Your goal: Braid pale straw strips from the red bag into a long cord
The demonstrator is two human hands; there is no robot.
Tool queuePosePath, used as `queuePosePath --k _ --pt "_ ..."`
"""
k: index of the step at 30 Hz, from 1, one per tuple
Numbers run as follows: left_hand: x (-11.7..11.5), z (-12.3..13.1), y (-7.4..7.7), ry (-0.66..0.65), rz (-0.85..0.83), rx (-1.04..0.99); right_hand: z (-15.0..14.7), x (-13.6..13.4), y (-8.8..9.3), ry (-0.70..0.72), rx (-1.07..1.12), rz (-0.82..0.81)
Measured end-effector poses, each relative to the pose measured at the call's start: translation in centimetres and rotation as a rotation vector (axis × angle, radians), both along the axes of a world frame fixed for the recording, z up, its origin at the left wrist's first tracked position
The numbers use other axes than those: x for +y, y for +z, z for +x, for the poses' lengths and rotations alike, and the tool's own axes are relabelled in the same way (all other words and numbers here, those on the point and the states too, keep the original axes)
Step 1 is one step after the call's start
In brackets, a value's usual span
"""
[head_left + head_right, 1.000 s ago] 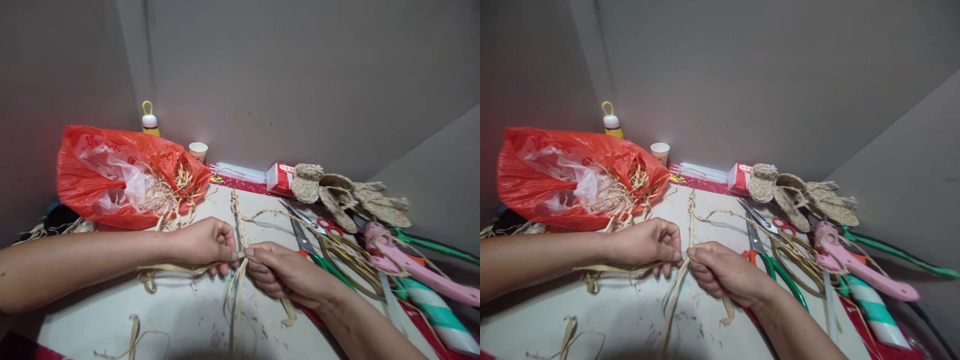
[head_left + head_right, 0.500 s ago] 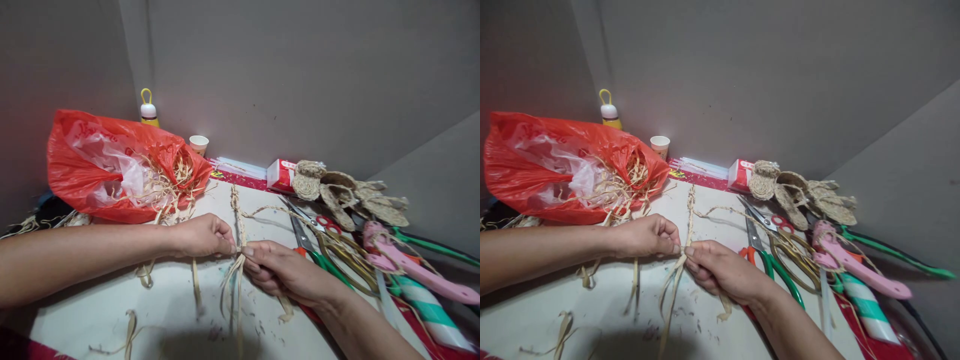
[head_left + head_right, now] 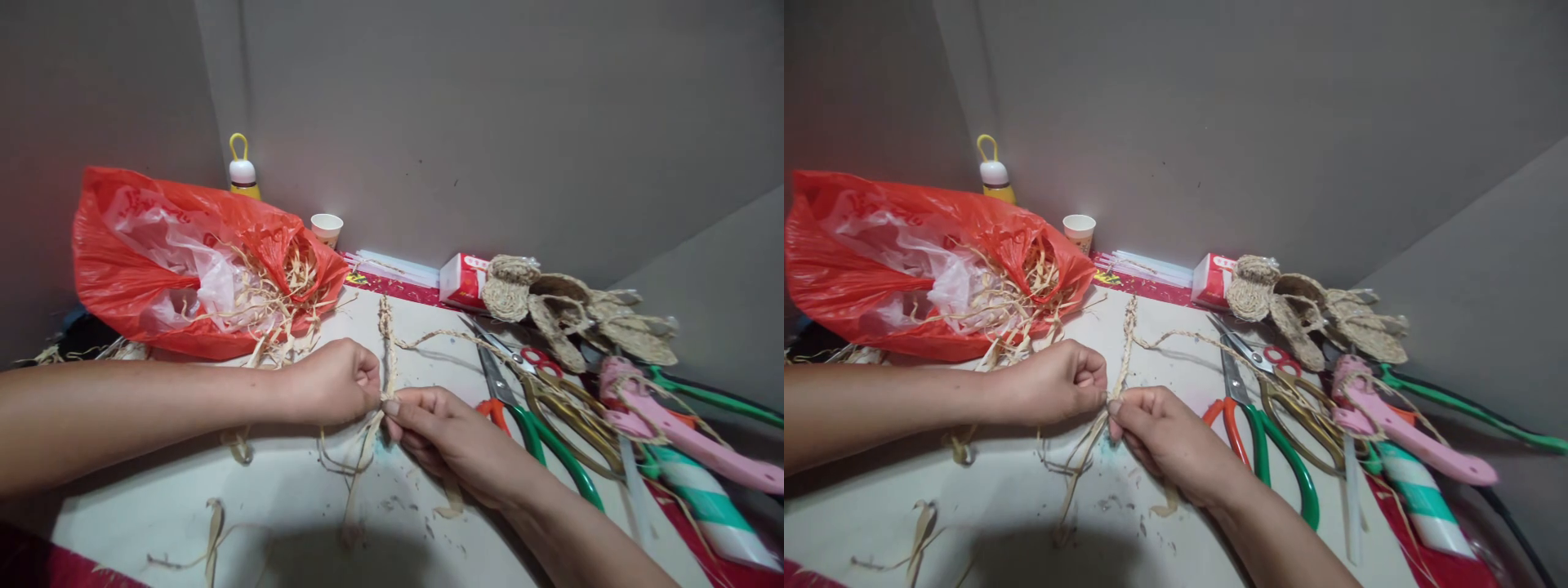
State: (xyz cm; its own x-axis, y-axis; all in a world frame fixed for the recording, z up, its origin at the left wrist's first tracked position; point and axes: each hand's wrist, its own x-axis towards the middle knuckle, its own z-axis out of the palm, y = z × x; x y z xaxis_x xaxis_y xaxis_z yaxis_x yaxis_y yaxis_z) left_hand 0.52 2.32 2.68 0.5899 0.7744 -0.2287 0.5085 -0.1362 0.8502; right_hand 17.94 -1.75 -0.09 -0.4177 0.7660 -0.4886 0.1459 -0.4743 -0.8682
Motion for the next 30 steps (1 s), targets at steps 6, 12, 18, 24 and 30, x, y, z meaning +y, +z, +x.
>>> queuePosePath --k 6,12,18,24,30 --pt "-1.0 0.0 0.4 0.014 0.199 0.134 -2.0 -1.0 0.1 -0.236 0.047 0.001" --pt "-2.8 0.0 1.1 -0.055 0.353 0.286 -2.9 -1.7 0.2 -0.308 0.168 -0.07" --pt "-3.7 -0.1 0.4 -0.082 0.358 0.346 -3.1 -2.0 0.3 -0.305 0.27 -0.098" --pt "-4.3 0.0 -0.6 -0.078 0.337 0.245 -3.2 -2.2 0.1 -0.354 0.304 -0.091" --pt "-4.2 -1.1 1.3 -0.058 0.181 0.175 -2.9 -2.0 0.5 -0.361 0.305 -0.08"
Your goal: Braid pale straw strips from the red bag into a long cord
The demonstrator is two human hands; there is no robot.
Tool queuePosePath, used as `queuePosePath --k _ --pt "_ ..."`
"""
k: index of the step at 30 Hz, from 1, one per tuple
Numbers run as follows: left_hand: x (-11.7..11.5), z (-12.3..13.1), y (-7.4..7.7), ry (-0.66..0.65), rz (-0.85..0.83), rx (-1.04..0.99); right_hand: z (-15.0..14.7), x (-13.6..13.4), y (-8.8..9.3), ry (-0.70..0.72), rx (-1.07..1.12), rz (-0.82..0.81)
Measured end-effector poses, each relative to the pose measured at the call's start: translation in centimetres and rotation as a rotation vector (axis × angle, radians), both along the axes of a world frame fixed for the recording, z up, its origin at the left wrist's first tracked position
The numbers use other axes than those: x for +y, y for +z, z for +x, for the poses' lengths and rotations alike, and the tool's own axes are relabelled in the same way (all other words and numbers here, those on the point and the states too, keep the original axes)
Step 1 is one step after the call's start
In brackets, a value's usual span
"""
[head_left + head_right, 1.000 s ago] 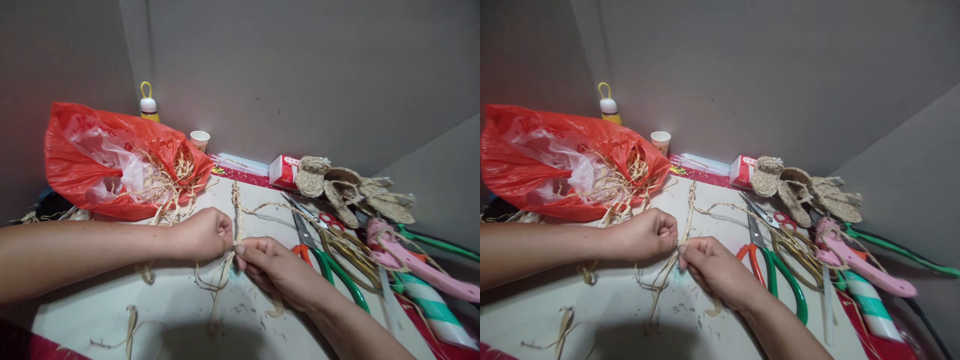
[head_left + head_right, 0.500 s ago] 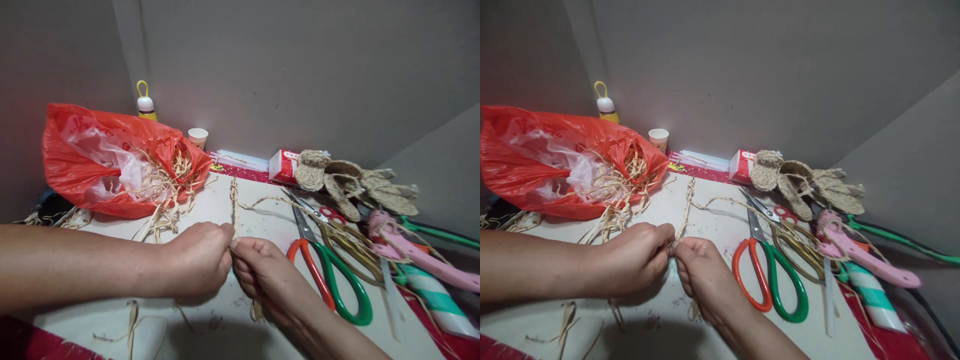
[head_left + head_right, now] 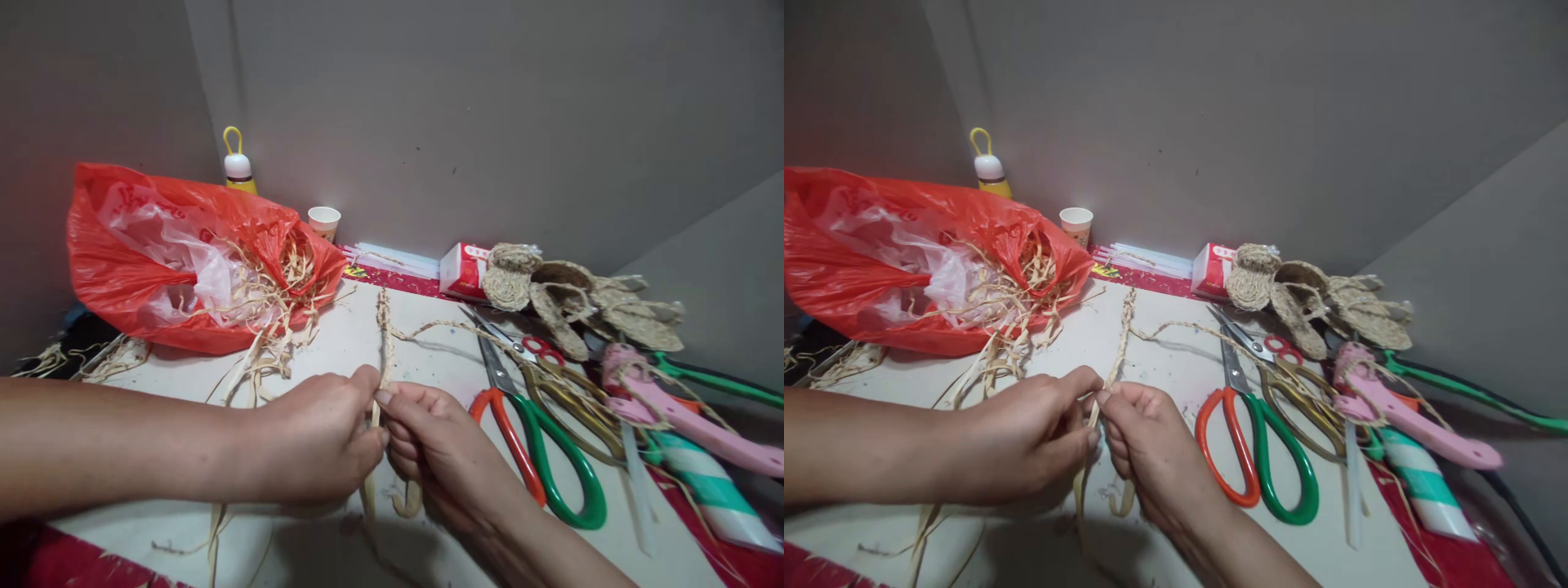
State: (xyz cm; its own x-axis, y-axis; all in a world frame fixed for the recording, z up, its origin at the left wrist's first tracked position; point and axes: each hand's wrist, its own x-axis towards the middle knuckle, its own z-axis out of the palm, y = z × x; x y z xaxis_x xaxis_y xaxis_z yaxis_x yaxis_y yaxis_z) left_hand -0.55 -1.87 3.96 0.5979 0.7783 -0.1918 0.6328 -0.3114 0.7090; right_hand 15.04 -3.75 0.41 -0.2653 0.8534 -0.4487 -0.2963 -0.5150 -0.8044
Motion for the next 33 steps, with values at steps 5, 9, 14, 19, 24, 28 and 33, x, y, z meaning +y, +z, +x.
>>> queuePosePath --k 5,9,14,19,24,28,33 --pt "2.2 -0.2 0.7 0.14 -0.001 -0.161 0.4 0.2 0.0 0.068 0.0 0.041" --pt "2.8 0.7 -1.0 0.133 -0.584 -0.281 0.5 0.4 0.0 0.128 -0.02 0.044" --pt "2.7 0.8 -2.2 0.099 -0.478 -0.311 1.0 0.8 0.2 0.198 -0.098 0.028" --pt "3.1 0.5 -2.3 0.013 -0.494 -0.382 1.9 1.2 0.1 0.306 -0.228 0.046" --pt "3.6 0.3 -2.8 0.086 -0.736 -0.452 2.3 1.5 -0.1 0.366 -0.346 0.117" --pt "3.7 0.2 -2.9 0.114 -0.92 -0.517 2.5 1.5 0.1 0.425 -0.483 0.246" --pt "3.5 0.3 -3.0 0.129 -0.876 -0.483 2.5 1.4 0.6 0.489 -0.689 0.379"
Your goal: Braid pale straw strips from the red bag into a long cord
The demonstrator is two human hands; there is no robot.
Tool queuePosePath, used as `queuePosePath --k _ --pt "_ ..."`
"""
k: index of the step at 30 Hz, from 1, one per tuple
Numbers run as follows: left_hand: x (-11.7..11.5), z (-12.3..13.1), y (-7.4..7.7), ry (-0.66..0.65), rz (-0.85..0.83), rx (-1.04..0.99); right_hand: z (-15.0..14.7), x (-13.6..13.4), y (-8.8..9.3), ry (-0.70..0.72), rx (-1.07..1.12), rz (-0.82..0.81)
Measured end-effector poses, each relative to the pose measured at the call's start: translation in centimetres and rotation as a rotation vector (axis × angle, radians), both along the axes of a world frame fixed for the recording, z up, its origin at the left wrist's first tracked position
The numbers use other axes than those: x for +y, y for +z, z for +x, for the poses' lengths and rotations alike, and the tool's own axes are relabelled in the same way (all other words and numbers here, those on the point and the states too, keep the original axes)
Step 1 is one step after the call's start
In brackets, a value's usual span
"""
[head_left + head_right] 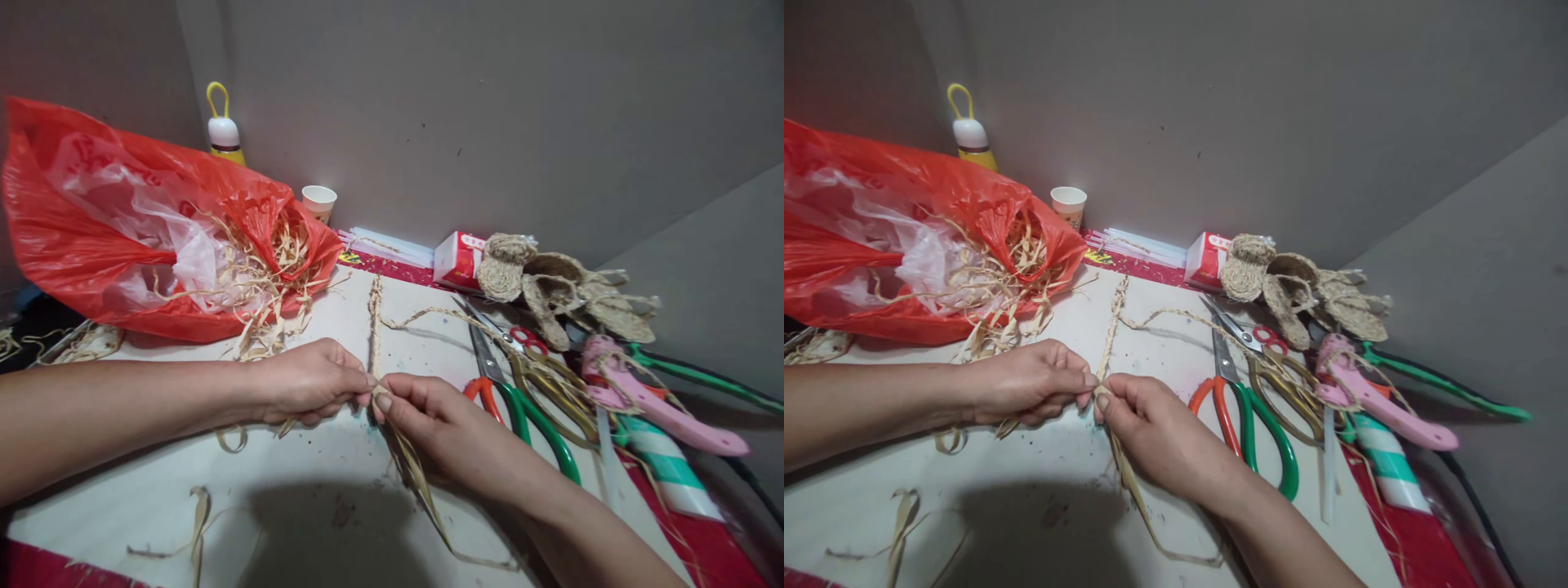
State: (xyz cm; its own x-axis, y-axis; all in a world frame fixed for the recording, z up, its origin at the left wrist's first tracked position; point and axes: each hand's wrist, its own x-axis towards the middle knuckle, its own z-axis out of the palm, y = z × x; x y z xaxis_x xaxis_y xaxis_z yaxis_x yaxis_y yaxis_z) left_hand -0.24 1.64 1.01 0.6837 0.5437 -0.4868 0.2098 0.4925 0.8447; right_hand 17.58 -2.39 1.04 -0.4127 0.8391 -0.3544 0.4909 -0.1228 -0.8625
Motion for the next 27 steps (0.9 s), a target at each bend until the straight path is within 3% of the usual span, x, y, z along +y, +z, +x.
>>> queuePosePath --k 7,14,21,27 --pt "0.1 0.3 0.4 -0.006 -0.008 0.085 -0.5 -0.5 0.5 0.072 -0.266 0.288" --pt "-0.4 0.6 0.1 0.011 0.154 0.196 -0.7 -1.1 0.4 0.093 -0.454 0.351" --pt "-1.0 0.8 -0.1 0.049 0.335 0.231 0.1 -0.7 1.4 0.003 -0.362 0.282" --pt "-1.2 1.0 -0.3 0.093 0.309 0.148 -1.5 -1.5 0.9 -0.206 -0.008 -0.024"
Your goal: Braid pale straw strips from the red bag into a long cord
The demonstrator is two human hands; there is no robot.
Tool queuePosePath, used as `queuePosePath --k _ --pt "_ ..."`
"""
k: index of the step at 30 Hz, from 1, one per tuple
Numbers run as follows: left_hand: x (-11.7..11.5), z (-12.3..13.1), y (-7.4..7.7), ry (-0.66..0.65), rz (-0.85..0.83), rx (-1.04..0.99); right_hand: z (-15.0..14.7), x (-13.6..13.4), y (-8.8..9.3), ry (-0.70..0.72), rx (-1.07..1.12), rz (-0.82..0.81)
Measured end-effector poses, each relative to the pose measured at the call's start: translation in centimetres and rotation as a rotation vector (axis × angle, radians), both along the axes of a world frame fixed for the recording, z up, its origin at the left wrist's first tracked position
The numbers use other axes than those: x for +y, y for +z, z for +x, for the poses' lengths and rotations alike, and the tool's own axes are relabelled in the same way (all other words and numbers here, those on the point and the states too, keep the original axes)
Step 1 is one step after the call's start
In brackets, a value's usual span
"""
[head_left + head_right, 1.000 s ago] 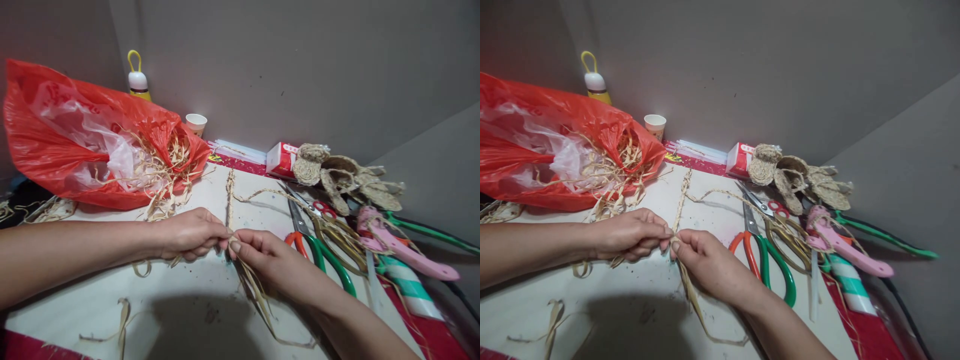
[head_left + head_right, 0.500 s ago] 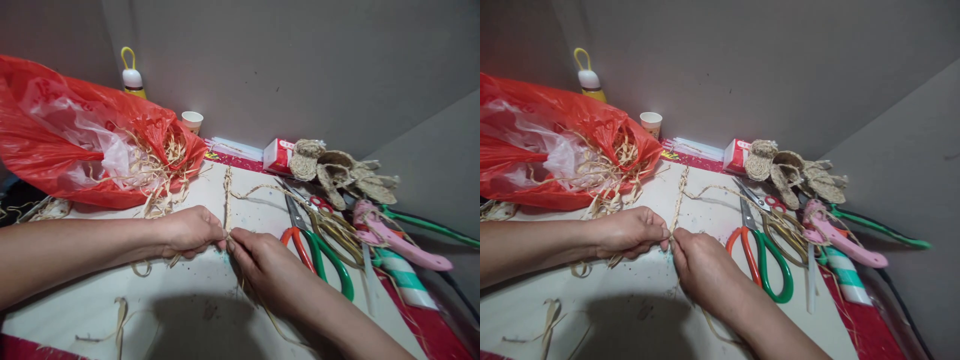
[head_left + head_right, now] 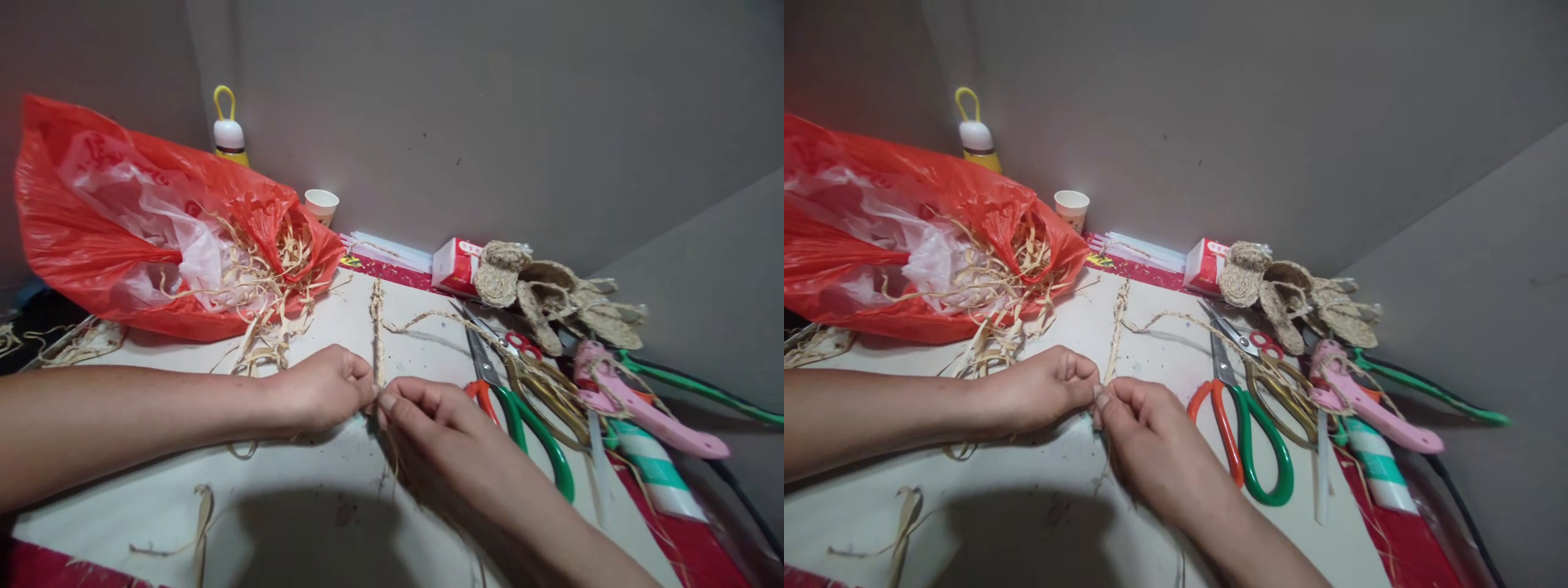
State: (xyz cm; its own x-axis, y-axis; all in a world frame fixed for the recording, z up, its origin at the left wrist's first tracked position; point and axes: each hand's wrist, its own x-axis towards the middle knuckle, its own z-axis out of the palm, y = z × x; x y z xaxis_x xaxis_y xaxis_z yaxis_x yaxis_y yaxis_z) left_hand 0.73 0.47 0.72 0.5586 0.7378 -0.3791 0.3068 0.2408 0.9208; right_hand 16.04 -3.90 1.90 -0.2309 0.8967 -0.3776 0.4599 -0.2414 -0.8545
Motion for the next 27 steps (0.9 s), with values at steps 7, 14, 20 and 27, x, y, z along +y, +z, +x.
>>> queuePosePath --k 7,14,20,27 --pt "0.0 -0.4 -0.2 0.023 -0.221 -0.12 -1.4 -1.8 -1.7 0.051 -0.325 0.338" --pt "-0.7 -0.4 -0.4 0.068 -0.224 -0.236 -1.3 -2.1 -2.0 0.123 -0.681 0.536" --pt "-1.1 -0.3 -0.3 0.06 -0.17 -0.262 -1.2 -2.4 -2.4 0.154 -0.859 0.688" --pt "-0.9 -0.1 -0.6 0.059 -0.132 -0.222 -1.8 -2.7 -3.1 0.28 -0.882 0.812"
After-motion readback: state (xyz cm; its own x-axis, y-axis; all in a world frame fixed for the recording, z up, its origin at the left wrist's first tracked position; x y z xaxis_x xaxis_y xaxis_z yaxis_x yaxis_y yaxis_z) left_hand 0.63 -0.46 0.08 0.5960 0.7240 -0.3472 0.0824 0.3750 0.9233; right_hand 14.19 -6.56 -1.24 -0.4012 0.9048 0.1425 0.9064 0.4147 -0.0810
